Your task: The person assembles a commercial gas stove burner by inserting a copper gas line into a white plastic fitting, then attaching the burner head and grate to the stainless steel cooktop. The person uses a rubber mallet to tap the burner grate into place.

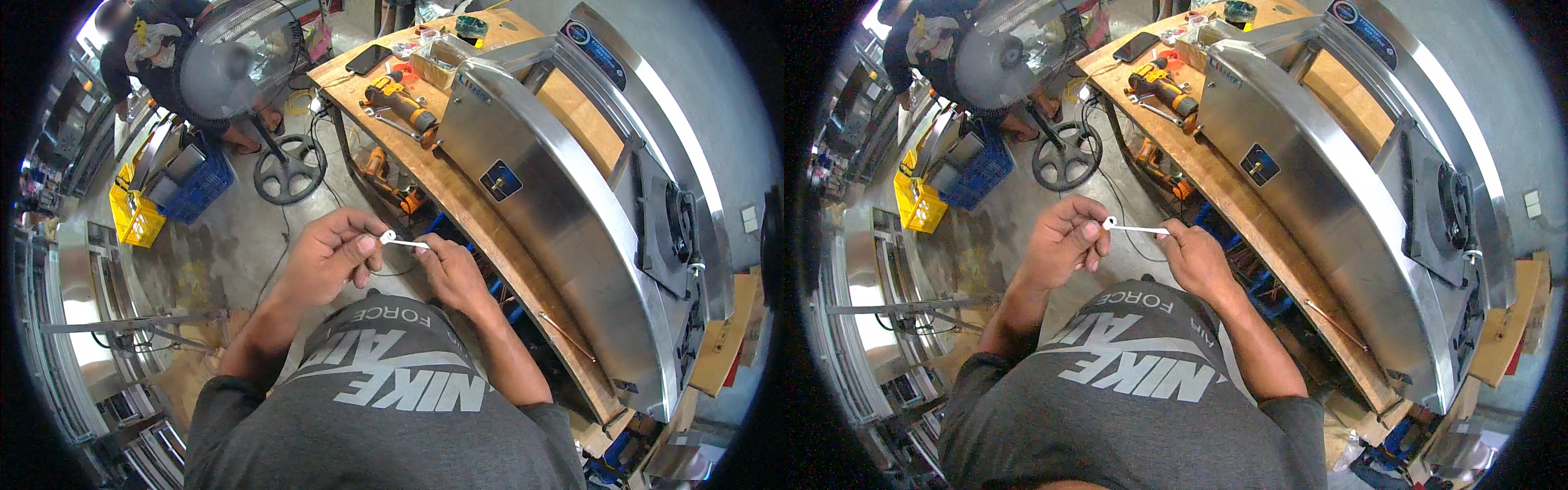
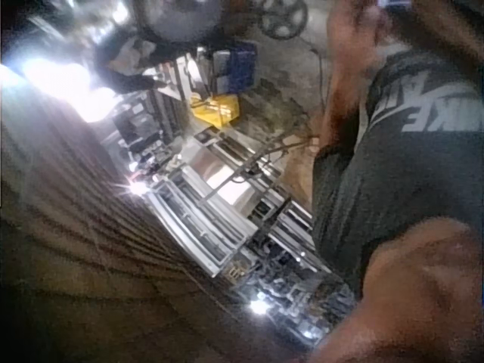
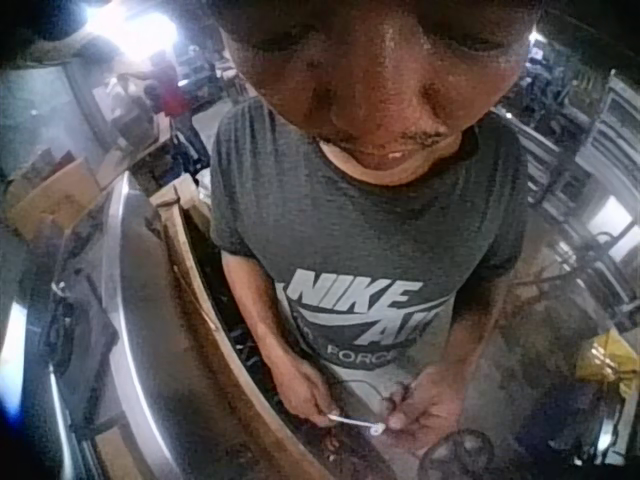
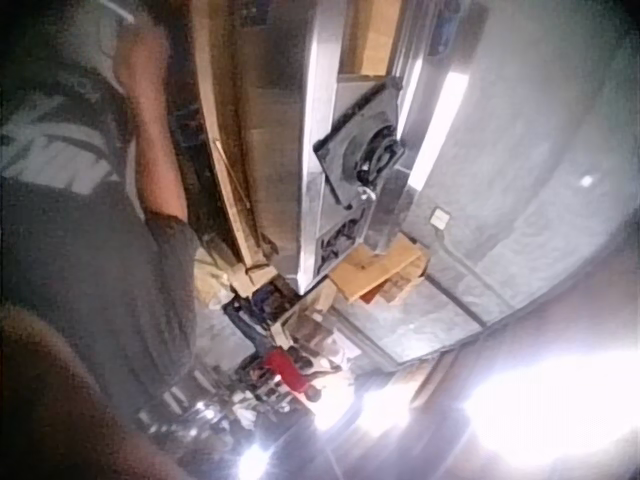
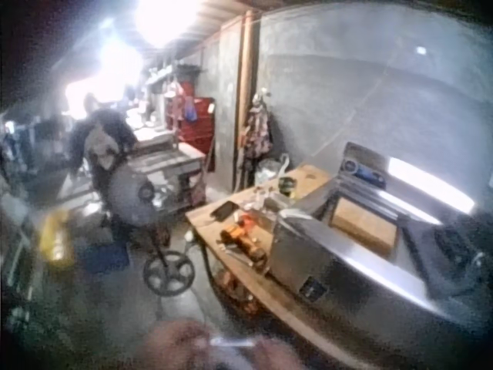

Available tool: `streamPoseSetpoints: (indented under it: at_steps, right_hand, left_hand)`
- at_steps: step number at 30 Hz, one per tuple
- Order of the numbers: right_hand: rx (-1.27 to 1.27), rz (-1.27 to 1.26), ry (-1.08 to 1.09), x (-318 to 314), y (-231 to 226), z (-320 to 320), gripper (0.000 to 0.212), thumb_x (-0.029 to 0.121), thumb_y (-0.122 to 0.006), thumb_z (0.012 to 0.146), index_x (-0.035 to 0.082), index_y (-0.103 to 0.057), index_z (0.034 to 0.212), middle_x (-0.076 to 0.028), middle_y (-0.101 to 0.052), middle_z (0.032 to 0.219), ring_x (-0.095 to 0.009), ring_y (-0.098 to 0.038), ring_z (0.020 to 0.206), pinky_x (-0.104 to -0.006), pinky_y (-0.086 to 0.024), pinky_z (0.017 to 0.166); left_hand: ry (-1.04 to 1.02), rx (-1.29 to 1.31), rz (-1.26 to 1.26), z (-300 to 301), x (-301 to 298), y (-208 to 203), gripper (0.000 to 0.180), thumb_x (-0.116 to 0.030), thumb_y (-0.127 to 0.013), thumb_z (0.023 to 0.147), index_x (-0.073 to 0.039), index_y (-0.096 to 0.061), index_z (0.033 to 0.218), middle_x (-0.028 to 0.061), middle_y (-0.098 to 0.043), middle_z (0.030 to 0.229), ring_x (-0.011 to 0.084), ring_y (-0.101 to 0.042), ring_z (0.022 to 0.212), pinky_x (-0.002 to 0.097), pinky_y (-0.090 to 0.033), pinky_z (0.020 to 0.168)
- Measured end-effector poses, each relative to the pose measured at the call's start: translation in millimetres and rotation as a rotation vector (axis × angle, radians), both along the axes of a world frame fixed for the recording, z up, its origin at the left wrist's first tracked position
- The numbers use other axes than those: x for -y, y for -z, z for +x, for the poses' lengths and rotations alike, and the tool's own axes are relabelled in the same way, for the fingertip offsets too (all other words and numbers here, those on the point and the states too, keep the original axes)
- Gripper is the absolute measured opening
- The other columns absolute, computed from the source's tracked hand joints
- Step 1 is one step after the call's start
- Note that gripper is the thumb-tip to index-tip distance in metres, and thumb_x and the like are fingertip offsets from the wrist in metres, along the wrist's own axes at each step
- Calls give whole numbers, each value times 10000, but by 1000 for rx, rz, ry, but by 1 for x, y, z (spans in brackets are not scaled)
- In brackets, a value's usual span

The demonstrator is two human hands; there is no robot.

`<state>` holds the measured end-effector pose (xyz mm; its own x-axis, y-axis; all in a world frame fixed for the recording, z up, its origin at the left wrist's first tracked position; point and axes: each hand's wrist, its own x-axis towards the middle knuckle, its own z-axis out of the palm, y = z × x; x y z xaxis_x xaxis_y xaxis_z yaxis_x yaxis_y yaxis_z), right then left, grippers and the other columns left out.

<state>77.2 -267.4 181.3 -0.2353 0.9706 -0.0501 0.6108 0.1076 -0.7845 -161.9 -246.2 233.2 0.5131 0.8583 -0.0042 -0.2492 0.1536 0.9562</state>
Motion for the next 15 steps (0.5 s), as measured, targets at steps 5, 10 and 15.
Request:
streamPoseSetpoints:
  at_steps: [5, 10, 15]
  right_hand:
    - [-17, 22, -127, -2, -5, 13, 287, 294, -527, 1010, 29, -632, 1033, -202, -645, 835, -400, -606, 853, -492, -461, 745]
    - [-187, -161, -115, -1, -5, 29, 352, 337, -542, 1012, 10, -653, 1078, -204, -668, 914, -364, -635, 891, -427, -480, 792]
    - [-84, -12, -62, -1, 5, 23, 355, 339, -576, 996, 17, -667, 1117, -202, -685, 897, -366, -637, 893, -436, -486, 807]
  left_hand:
    - [-36, -5, -131, -13, -8, -13, 210, -171, -631, 994, -31, -578, 1140, 32, -635, 812, 54, -562, 573, 188, -382, 457]
    - [32, -150, -136, -21, -16, -10, 221, -192, -666, 968, -36, -584, 1101, 18, -628, 827, 74, -581, 587, 200, -404, 481]
    - [-1, -144, -88, -16, -15, 10, 196, -212, -596, 1020, -32, -611, 1096, 3, -632, 849, 79, -609, 670, 202, -458, 601]
